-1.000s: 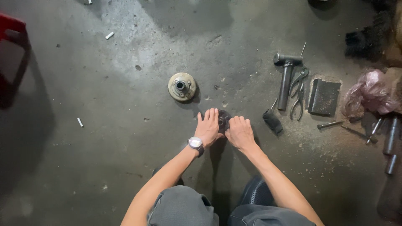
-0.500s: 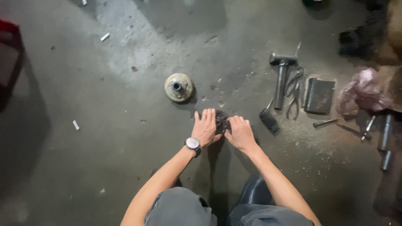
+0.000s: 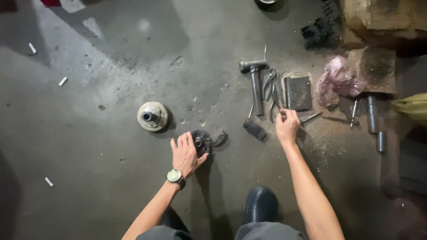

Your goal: The person sits on the floor and disassembles a mechanical part using a screwdriver and hammer. They remove small components, place them on the floor, and then use a hammer to tap the part.

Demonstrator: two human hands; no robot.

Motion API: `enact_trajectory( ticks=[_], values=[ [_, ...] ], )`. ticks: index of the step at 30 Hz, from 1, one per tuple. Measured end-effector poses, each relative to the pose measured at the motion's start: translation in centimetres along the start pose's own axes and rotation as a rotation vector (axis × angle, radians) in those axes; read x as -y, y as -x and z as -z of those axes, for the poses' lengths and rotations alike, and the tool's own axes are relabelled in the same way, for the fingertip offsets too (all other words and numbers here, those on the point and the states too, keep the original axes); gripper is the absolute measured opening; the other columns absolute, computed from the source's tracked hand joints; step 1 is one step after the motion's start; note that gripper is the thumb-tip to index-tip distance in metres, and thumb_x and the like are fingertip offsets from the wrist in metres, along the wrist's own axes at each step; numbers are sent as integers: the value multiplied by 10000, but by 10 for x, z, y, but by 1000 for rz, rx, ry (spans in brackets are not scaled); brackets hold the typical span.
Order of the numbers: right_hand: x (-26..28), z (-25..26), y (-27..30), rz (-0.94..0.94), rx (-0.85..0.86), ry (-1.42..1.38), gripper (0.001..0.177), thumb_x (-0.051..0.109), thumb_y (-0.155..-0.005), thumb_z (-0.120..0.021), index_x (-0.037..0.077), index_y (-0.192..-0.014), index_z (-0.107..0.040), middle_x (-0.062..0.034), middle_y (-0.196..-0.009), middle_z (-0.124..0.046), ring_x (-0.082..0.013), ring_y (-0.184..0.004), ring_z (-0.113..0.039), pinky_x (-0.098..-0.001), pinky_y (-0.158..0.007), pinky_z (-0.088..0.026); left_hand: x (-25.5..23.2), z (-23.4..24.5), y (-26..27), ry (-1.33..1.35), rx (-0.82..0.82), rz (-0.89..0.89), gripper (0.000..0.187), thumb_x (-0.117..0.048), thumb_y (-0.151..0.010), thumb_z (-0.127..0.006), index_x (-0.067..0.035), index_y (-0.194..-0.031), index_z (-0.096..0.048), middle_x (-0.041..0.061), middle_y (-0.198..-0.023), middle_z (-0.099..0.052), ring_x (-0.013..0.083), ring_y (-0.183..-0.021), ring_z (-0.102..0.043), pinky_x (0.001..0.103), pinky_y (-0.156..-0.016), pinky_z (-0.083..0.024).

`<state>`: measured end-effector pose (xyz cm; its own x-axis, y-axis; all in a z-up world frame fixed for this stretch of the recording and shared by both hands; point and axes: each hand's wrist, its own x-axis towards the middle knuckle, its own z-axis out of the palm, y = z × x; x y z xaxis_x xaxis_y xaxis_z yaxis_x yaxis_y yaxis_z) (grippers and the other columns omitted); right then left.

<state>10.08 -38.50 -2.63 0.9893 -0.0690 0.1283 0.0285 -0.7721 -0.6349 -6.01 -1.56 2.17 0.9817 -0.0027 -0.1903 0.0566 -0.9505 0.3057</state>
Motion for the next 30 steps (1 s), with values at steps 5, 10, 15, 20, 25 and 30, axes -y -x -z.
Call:
enact_trajectory(
  ticks=[5, 10, 15, 20, 25, 30],
  values=[
    [5, -22, -57, 139, -87, 64, 114, 64, -950, -695, -4, -1031, -739, -169, -993, -695, -280, -855, -709, -374, -759, -576, -4, 8, -4, -12, 65, 20, 1070, -601, -747, -761, 149, -1408, -380, 245, -1379, -496, 376, -1294, -443, 625, -1102, -305],
    [70, -25, -82, -119, 166, 6, 181, 164, -955, -689, -8, -1011, -694, -152, -970, -676, -271, -814, -690, -425, -709, -582, -8, 8, -9, -56, 150, 44, 1085, -633, -756, -735, 134, -1428, -364, 234, -1400, -475, 368, -1324, -427, 617, -1113, -298],
    [144, -2, -26, -152, 730, 336, 536, 353, -823, -828, -13, -1117, -570, -142, -1078, -568, -262, -944, -589, -415, -758, -562, -8, 5, -11, -51, 127, 47, 1089, -637, -756, -732, 145, -1420, -366, 247, -1395, -475, 384, -1319, -427, 610, -1103, -307],
    [104, -13, 32, 247, 559, 531, 613, 296, -672, -885, 5, -1123, -590, -159, -1071, -591, -334, -1029, -579, -481, -786, -535, -6, 10, -10, -26, 172, 64, 1101, -633, -754, -739, 160, -1416, -359, 262, -1394, -461, 395, -1322, -415, 612, -1106, -300],
    [137, 14, 66, -23, 390, -21, 395, 90, -792, -720, -16, -1151, -594, -207, -1023, -669, -276, -887, -657, -433, -766, -539, 10, 11, -4, 282, -174, -68, 650, -382, -862, -752, 16, -1334, -548, 194, -1311, -547, 370, -1194, -491, 513, -1056, -382],
    [120, -23, 130, -345, 591, -498, 415, 45, -815, -554, 43, -1226, -612, -71, -868, -747, -167, -778, -676, -333, -720, -526, 16, -31, -13, 281, -174, -250, 268, -174, -889, -712, -82, -1130, -638, 89, -1084, -595, 287, -1065, -531, 427, -931, -413]
  ],
)
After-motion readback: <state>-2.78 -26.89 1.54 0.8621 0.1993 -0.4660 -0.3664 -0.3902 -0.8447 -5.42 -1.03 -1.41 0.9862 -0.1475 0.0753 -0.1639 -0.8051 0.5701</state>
